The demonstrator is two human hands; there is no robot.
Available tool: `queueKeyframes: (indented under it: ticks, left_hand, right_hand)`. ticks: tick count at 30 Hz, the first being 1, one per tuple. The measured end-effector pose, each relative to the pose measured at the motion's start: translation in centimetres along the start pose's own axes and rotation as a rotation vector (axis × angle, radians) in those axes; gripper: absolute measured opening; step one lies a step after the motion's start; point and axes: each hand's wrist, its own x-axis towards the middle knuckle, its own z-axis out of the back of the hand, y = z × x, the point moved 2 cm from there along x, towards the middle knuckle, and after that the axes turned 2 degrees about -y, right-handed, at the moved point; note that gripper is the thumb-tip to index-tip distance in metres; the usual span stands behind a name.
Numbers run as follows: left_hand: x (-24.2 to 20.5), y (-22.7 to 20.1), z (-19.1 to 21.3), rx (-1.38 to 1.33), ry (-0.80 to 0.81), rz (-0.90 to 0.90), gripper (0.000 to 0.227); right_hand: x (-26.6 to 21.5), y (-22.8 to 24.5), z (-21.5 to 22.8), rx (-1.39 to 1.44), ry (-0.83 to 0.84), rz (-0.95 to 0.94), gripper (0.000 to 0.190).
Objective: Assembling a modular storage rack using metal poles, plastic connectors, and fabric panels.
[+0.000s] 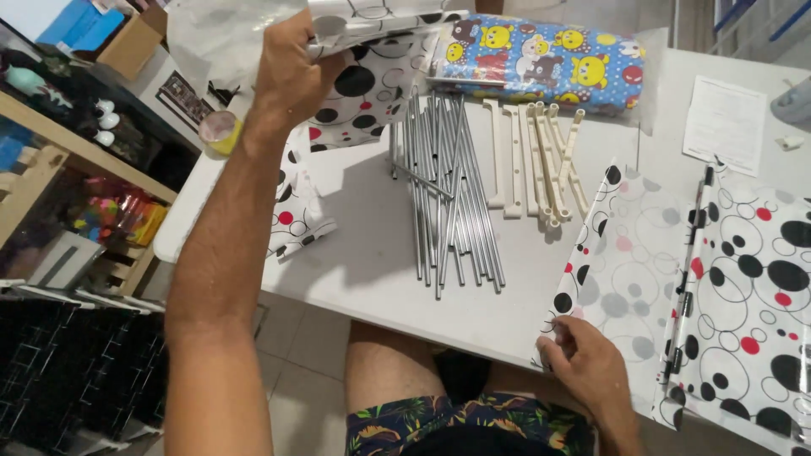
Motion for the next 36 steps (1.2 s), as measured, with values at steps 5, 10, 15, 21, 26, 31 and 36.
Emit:
queueKeyframes:
  ticks: [5,10,15,21,26,31,36]
  left_hand:
    - [1.1,-6.6,-1.5,-0.143,0.101,-0.102,0.016]
    - [1.1,-12.3,-4.9,-0.267,0.144,-0.105,0.019]
    - [-0.2,-12.9,-10.5,-0.557,-0.111,0.340,0.045]
    - [-5.2,-8.6,-16.2,-0.648,-0.166,0.522,0.038]
    - [-9.4,-13.5,-18.2,-0.718,0.020,0.647,0.041]
    - [-8.9,-18.7,-22.6,-0.845,0.144,0.583,0.050]
    - [-7.3,-21.2,-28.8,-0.950,0.259,0.532,0.059]
  right_hand:
    - [0.9,4.4,6.2,0.232,-0.246,0.239,0.054]
    - [4.3,12.3,12.0,0.621,-0.524,0.665,0.076]
    - [5.2,18.2,12.7,0.911,-0.096,0.553,0.074]
    - [3.4,14.2,7.1,0.834,-0.047,0.328,0.080]
    - [0.2,5.3,4.5,1.128,0.031,0.474,0.063]
    - [-3.8,-2.5,4.3,1.300,-0.044,0.435,0.082]
    - [-4.1,-7.4,5.9,1.244,-0.258,0.337,0.075]
